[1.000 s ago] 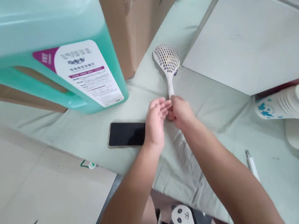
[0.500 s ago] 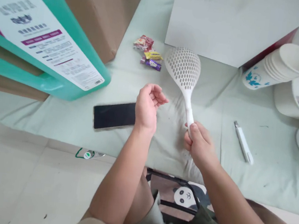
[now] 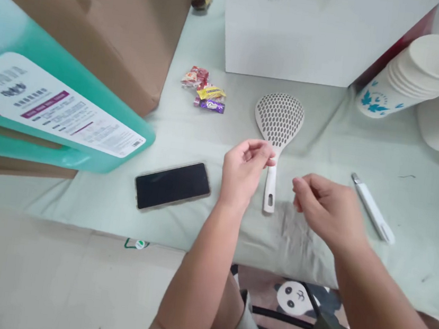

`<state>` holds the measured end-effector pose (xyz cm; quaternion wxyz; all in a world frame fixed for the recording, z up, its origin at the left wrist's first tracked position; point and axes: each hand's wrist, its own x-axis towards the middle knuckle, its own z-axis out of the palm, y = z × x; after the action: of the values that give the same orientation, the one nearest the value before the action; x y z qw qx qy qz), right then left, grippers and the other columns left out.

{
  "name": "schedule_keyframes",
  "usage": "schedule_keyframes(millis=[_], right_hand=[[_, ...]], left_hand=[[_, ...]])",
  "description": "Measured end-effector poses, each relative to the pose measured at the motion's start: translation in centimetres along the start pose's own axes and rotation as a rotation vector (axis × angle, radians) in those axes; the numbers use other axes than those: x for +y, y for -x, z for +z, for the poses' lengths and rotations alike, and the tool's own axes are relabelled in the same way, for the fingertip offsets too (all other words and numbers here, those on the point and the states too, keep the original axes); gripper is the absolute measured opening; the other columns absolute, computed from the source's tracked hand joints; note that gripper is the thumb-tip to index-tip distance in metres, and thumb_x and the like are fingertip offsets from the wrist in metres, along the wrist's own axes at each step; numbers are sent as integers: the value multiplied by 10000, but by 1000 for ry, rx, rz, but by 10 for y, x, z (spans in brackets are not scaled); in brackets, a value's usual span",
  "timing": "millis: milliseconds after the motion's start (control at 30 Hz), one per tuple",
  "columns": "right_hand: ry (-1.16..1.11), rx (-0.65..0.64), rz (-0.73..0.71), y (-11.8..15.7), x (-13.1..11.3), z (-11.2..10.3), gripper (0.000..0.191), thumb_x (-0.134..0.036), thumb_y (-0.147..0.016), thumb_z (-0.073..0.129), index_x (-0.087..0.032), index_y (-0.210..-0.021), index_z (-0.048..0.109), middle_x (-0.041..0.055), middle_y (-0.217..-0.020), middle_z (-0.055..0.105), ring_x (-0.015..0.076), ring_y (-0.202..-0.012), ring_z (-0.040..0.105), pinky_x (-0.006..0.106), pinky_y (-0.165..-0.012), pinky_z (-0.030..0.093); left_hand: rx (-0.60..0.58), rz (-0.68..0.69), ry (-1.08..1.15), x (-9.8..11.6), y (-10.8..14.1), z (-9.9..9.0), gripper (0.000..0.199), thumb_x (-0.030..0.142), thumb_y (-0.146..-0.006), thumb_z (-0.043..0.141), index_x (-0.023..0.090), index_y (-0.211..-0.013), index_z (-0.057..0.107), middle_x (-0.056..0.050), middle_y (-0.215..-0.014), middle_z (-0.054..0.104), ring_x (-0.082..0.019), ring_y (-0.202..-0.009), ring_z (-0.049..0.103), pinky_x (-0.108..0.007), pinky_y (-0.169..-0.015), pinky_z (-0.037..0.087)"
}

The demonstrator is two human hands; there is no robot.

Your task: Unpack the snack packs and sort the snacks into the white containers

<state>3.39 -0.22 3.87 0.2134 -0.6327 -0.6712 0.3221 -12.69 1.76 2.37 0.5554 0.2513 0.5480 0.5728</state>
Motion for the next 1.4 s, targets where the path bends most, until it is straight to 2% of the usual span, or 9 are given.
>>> schedule_keyframes(millis=[133, 233, 333, 467, 633, 900, 1100, 1267, 1400], right_hand=[[-141, -72, -172, -46, -27, 23, 215, -273, -969, 462, -232, -902, 662, 52, -822, 761, 207, -734, 723, 346, -739, 513], [-81, -67, -403, -93, -51, 54, 283, -112, -859, 508, -231, -1049, 681, 88, -1136, 748, 242, -984, 724, 383, -888, 539], [70, -68, -511, -142, -72, 89, 341, -133, -855, 553, -227, -1166, 658, 114, -1226, 707, 304, -1144, 661, 459, -994, 525], [194, -98, -520, -194, -87, 131, 487, -218, -850, 653, -194, -1327, 556, 152, -1434, 602, 361, -1287, 580, 561, -1086, 468], [278, -41, -582, -216, -85, 152, 563, -302, -835, 700, -168, -1356, 533, 170, -1360, 605, 385, -1256, 581, 639, -1096, 424], [350, -60, -475, -172, -80, 122, 551, -267, -779, 699, -159, -1307, 588, 161, -1285, 584, 303, -1089, 638, 488, -977, 557], [130, 158, -533, -91, -26, 55, 554, -308, -762, 683, -145, -1285, 601, 140, -1136, 637, 284, -1052, 640, 462, -931, 574], [86, 385, -484, -12, 41, -13, 434, -266, -798, 672, -222, -1220, 582, 90, -1074, 661, 251, -979, 638, 409, -808, 576], [58, 553, -472, 17, 89, -35, 388, -226, -804, 672, -224, -1178, 570, 104, -1064, 641, 264, -994, 627, 407, -780, 563]], left_hand=[[132, -11, 149, 9, -5, -13, 106, 219, -995, 592, 174, -955, 679, -28, -882, 784, -106, -740, 739, -239, -763, 555], [202, -3, 244, 12, -9, -25, 9, 173, -941, 666, 181, -944, 664, 2, -851, 772, -90, -737, 728, -218, -763, 539], [269, 6, 240, 14, -13, -36, 171, 315, -960, 670, 183, -856, 640, 36, -641, 660, -91, -598, 646, -220, -679, 506], [318, -25, 302, 17, -17, -43, 101, 204, -977, 533, 186, -927, 619, 13, -808, 724, -76, -652, 662, -219, -720, 507], [259, -62, 387, 20, -18, -45, 77, 189, -905, 544, 179, -861, 606, 24, -773, 669, -78, -628, 658, -221, -708, 507], [246, 16, 425, 19, -16, -41, 92, 171, -833, 576, 182, -742, 585, 39, -641, 583, -74, -544, 586, -192, -603, 480], [228, 91, 372, 16, -13, -20, 107, 156, -804, 572, 189, -702, 568, 56, -580, 518, -65, -510, 505, -172, -549, 430], [-99, 17, 86, -5, 6, 31, 119, 242, -827, 661, 187, -741, 598, 36, -696, 570, -76, -631, 564, -191, -624, 460], [-357, -98, -133, -30, 26, 74, 274, 326, -777, 797, 202, -969, 646, 13, -956, 647, -102, -802, 642, -217, -706, 511]])
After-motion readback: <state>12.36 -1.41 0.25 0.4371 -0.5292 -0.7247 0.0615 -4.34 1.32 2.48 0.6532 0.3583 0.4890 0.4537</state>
